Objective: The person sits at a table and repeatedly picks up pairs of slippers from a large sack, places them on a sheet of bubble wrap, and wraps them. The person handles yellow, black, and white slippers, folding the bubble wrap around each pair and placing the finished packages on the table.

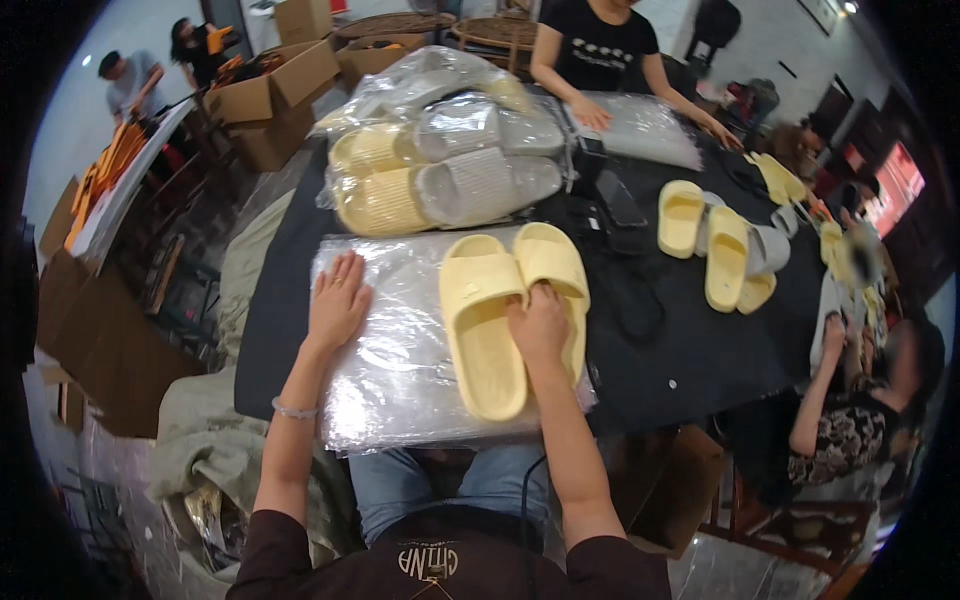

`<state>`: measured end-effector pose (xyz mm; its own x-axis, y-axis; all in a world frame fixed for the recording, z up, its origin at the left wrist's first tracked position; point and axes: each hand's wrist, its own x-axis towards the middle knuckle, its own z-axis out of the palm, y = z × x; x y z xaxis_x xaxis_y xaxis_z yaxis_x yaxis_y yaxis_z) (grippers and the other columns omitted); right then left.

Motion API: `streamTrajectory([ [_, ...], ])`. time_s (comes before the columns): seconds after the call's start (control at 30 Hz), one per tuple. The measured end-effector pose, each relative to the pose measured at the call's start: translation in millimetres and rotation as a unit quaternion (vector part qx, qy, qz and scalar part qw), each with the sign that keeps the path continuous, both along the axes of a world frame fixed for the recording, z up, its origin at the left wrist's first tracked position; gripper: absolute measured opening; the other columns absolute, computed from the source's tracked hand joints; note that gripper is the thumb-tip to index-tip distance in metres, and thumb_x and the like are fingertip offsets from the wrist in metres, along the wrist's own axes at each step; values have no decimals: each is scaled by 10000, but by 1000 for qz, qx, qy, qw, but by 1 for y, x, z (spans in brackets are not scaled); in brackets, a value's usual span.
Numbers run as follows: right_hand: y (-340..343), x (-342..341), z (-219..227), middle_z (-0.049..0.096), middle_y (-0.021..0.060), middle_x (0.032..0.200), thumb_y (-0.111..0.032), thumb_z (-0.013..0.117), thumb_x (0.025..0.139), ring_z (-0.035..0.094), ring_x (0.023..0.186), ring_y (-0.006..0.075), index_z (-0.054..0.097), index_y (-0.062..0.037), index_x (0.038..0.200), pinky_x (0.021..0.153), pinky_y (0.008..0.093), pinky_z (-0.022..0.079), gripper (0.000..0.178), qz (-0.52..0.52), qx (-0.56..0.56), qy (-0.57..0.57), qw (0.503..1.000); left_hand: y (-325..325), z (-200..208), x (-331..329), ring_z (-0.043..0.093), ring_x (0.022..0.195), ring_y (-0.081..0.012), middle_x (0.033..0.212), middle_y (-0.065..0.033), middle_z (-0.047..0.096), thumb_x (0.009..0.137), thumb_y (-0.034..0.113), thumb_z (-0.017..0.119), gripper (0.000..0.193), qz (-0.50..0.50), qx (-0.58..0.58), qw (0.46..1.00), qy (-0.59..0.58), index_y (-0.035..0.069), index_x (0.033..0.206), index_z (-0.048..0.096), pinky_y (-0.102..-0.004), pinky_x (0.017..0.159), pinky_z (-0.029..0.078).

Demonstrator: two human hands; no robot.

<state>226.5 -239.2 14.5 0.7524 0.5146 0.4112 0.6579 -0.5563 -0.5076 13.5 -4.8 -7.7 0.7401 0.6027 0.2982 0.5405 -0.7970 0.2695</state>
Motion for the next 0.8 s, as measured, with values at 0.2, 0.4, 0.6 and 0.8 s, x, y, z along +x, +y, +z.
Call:
streamTrajectory([
  [0.2, 0, 3, -4, 609, 166, 1075, -199, 644, 775, 537, 1020, 387, 577, -4, 1077, 847, 480, 454, 366, 14, -18, -17, 1000, -3, 0, -1, 260, 1401, -256, 1500, -99, 318, 950, 351, 405, 546, 12, 10, 1000, -3, 82, 1423, 361, -441, 1138, 180],
  [0.4, 1, -9, 19, 595, 196, 1024, -113, 624, 767, 536, 971, 385, 574, 17, 1017, 812, 487, 457, 286, 56, -11, -57, 997, -4, -8, 2, 247, 1406, -273, 1507, -107, 303, 943, 343, 415, 546, 12, 48, 999, 4, 102, 1429, 353, -460, 1135, 179],
  [0.6, 34, -124, 44, 583, 195, 963, -74, 623, 712, 543, 934, 391, 571, 11, 953, 809, 469, 457, 260, 264, -54, 63, 961, 2, -10, -3, 200, 1425, -288, 1543, -123, 209, 905, 416, 431, 638, -10, 75, 995, 62, 137, 1463, 293, -485, 1134, 154],
  [0.8, 28, -145, 22, 582, 134, 1045, -165, 656, 737, 538, 1028, 320, 574, -16, 991, 818, 461, 480, 306, 307, -103, 20, 946, -4, -2, 1, 215, 1418, -286, 1532, -111, 242, 922, 436, 440, 612, -2, 105, 991, 86, 150, 1450, 321, -482, 1128, 177],
])
